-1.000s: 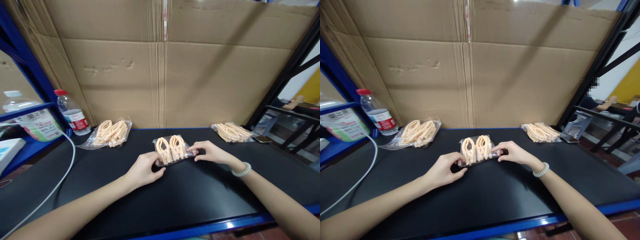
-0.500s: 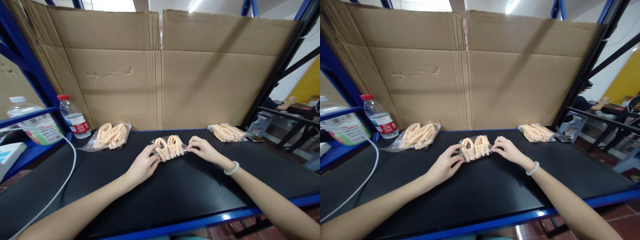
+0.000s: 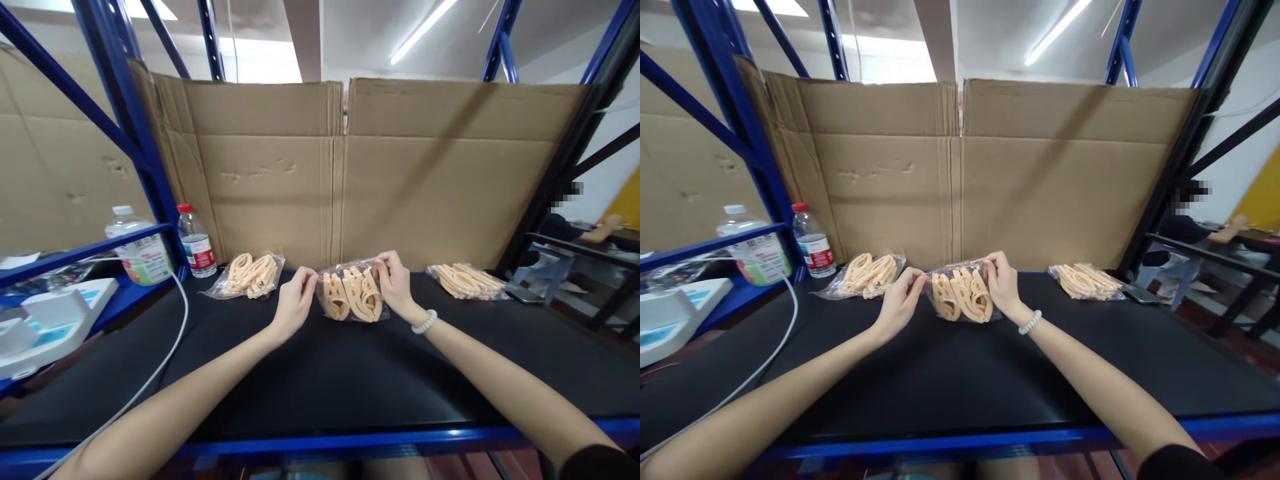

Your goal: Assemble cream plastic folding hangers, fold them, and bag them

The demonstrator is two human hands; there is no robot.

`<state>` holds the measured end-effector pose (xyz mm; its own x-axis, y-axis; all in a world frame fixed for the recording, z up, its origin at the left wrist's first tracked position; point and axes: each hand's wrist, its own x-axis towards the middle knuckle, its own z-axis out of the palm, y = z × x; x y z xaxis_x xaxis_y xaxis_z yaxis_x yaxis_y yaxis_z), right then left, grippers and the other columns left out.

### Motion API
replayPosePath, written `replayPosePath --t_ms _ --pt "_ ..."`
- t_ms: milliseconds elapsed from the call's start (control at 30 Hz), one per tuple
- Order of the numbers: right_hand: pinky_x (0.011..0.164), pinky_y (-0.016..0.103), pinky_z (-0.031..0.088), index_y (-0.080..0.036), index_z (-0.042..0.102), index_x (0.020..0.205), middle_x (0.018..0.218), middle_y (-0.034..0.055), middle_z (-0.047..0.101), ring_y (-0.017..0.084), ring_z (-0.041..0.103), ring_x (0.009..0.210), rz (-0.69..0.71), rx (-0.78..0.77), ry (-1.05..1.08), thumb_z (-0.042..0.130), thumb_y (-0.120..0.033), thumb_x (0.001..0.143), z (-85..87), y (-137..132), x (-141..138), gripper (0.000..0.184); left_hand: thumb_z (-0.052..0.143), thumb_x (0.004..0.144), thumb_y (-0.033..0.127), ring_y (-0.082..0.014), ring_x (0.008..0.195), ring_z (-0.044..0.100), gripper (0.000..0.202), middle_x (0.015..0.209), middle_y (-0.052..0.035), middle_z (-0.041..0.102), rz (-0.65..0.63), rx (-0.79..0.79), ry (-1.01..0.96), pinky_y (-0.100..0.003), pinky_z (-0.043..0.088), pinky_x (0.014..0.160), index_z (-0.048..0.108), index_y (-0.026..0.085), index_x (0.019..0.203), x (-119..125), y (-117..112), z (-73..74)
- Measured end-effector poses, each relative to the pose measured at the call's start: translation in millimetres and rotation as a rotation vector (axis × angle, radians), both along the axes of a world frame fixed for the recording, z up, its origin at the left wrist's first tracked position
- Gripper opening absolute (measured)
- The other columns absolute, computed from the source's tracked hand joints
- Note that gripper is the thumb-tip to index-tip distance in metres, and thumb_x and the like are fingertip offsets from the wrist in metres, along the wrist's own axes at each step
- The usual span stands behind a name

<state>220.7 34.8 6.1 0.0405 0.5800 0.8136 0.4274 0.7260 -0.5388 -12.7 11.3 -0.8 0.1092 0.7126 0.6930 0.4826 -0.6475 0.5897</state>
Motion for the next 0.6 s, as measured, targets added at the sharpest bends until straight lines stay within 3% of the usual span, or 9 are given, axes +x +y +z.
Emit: replayPosePath --t_ms 133,333,433,600 --pt "0.052 0.026 0.036 -0.023 0.046 0.079 0.054 -0.0059 0.046 0.014 0.045 0.047 0.015 -0.024 0.075 0.042 -0.038 0.095 6.4 23 -43 0.022 0.038 0.094 0.028 -0.0162 0.067 0.06 0.019 0.072 0.0002 0.058 0.181 -0.007 -0.101 -0.027 0.049 0.064 0.049 0.021 0.08 -19 23 -1.4" --pt "0.053 0.025 0.037 -0.022 0.046 0.072 0.054 -0.0053 0.046 0.015 0.048 0.05 0.062 -0.143 0.205 0.044 -0.035 0.09 4.0 63 -128 0.022 0.041 0.086 0.021 -0.0197 0.074 0.058 0.015 0.072 -0.0016 0.057 0.508 -0.023 -0.19 -0.031 0.047 0.072 0.047 0.021 0.072 -72 54 7.9" --pt "0.055 0.026 0.039 -0.022 0.045 0.071 0.055 -0.0037 0.049 0.017 0.051 0.053 0.062 -0.204 0.26 0.042 -0.033 0.089 -3.0 67 -170 0.021 0.042 0.086 0.022 -0.0202 0.076 0.059 0.014 0.074 -0.0019 0.06 0.638 -0.029 -0.205 -0.03 0.045 0.071 0.049 0.022 0.073 -101 52 9.0" --pt "0.062 0.026 0.042 -0.023 0.047 0.077 0.068 -0.0012 0.058 0.018 0.057 0.064 0.105 -0.205 0.278 0.039 -0.033 0.092 -16.3 51 -222 0.02 0.042 0.087 0.024 -0.0203 0.07 0.058 0.014 0.071 -0.0011 0.06 0.782 -0.013 -0.178 -0.029 0.042 0.066 0.052 0.023 0.077 -144 36 5.5"
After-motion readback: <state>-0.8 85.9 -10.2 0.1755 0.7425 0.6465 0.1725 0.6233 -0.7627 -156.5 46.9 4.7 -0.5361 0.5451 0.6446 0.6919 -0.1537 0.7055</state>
